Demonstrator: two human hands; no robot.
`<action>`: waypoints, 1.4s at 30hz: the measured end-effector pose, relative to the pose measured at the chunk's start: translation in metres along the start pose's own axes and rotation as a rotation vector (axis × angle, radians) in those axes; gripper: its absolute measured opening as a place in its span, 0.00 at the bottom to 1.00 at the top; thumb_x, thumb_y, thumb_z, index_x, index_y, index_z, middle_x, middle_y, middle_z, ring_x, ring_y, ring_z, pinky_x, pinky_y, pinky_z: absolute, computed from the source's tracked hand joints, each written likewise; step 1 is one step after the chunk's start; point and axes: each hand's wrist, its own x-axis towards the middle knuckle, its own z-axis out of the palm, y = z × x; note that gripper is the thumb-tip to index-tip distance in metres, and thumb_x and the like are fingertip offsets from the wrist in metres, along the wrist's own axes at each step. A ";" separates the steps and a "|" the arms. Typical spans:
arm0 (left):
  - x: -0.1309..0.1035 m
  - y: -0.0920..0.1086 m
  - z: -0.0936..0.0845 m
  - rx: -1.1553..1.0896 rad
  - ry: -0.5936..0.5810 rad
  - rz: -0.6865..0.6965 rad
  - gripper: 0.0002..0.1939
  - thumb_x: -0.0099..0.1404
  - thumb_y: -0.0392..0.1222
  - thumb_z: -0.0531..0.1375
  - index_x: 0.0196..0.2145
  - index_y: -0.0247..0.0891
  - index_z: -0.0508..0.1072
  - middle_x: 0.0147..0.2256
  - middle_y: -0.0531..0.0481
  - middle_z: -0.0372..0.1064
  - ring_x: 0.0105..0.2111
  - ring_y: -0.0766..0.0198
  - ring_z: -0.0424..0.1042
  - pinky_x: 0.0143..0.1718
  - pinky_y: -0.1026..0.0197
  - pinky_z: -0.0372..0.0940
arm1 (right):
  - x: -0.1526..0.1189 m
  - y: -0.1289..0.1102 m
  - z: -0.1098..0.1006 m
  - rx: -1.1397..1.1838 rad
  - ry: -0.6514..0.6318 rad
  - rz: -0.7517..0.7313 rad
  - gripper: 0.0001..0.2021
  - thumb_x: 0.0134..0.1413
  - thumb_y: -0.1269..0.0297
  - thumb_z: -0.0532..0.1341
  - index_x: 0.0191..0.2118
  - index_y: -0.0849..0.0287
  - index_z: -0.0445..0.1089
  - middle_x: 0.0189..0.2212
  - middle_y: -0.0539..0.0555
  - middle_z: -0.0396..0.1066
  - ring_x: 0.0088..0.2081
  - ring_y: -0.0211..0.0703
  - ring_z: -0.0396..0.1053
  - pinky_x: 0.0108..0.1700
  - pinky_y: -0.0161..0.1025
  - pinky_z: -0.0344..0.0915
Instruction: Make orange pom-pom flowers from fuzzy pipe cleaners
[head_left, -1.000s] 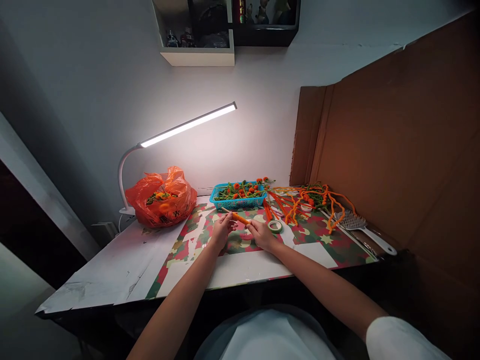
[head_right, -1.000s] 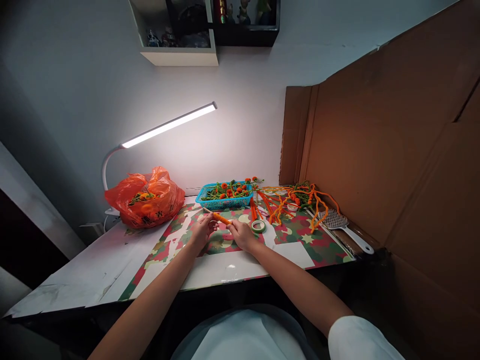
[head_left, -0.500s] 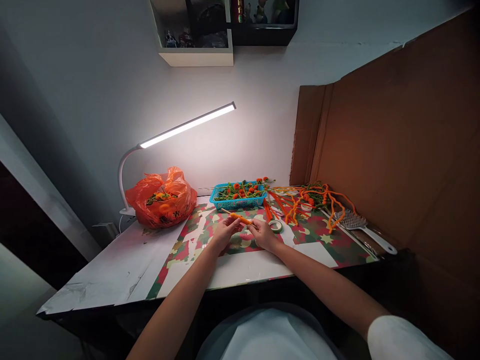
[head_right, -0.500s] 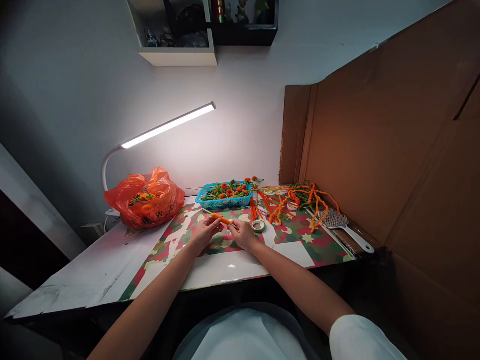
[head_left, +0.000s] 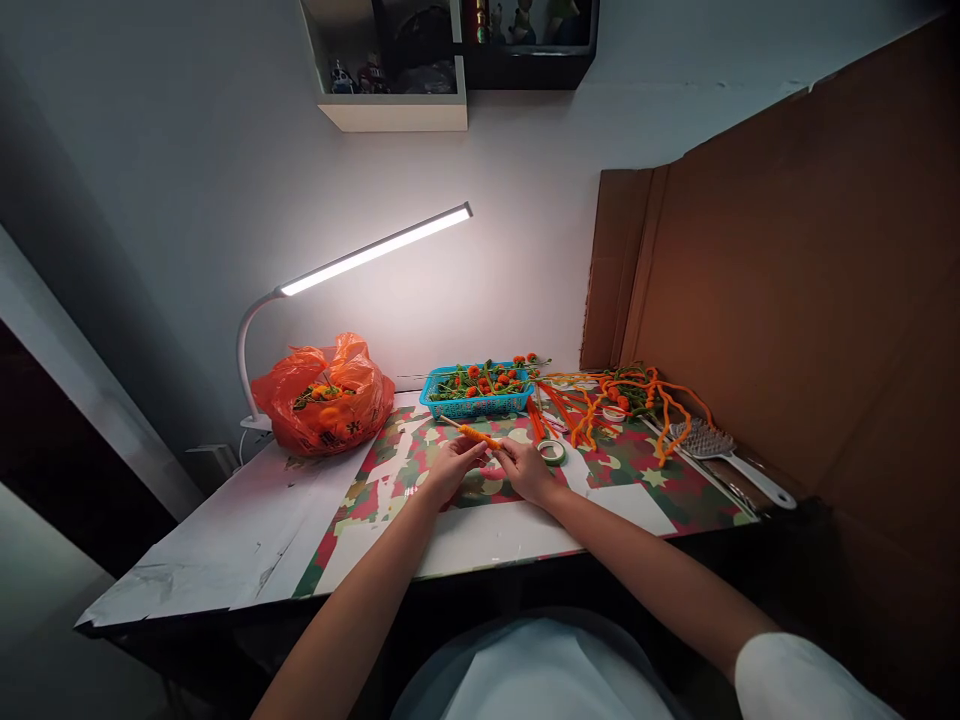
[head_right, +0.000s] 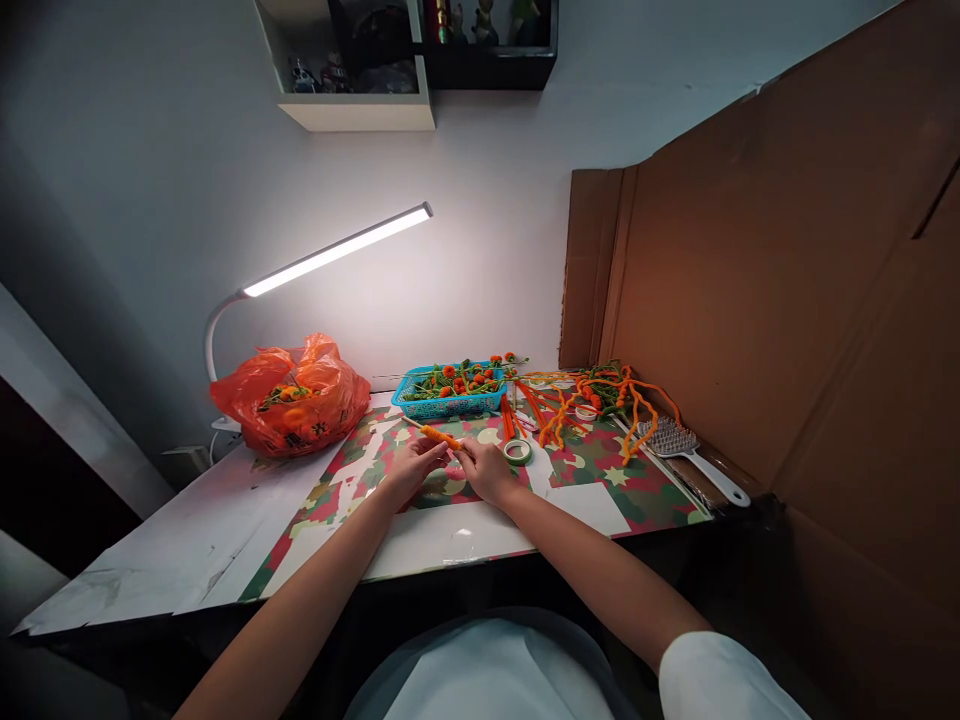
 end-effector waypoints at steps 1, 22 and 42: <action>0.000 0.000 0.000 0.010 0.007 0.002 0.22 0.46 0.52 0.69 0.35 0.33 0.76 0.31 0.45 0.73 0.29 0.66 0.70 0.33 0.63 0.67 | 0.000 0.000 0.000 -0.003 0.005 -0.006 0.12 0.61 0.62 0.50 0.32 0.58 0.68 0.23 0.49 0.67 0.25 0.36 0.61 0.28 0.32 0.51; 0.003 0.004 0.003 -0.243 0.136 -0.035 0.20 0.39 0.42 0.72 0.30 0.32 0.74 0.27 0.50 0.73 0.25 0.70 0.70 0.31 0.66 0.67 | -0.001 -0.008 0.001 -0.501 0.025 -0.183 0.13 0.64 0.66 0.49 0.34 0.59 0.70 0.25 0.51 0.72 0.24 0.36 0.58 0.38 0.37 0.48; 0.003 0.001 0.001 -0.247 0.077 -0.013 0.16 0.43 0.44 0.71 0.28 0.32 0.74 0.25 0.50 0.72 0.24 0.70 0.69 0.29 0.67 0.65 | -0.002 -0.008 -0.002 -0.457 0.124 -0.213 0.14 0.66 0.63 0.49 0.39 0.59 0.70 0.23 0.50 0.73 0.25 0.37 0.63 0.36 0.37 0.46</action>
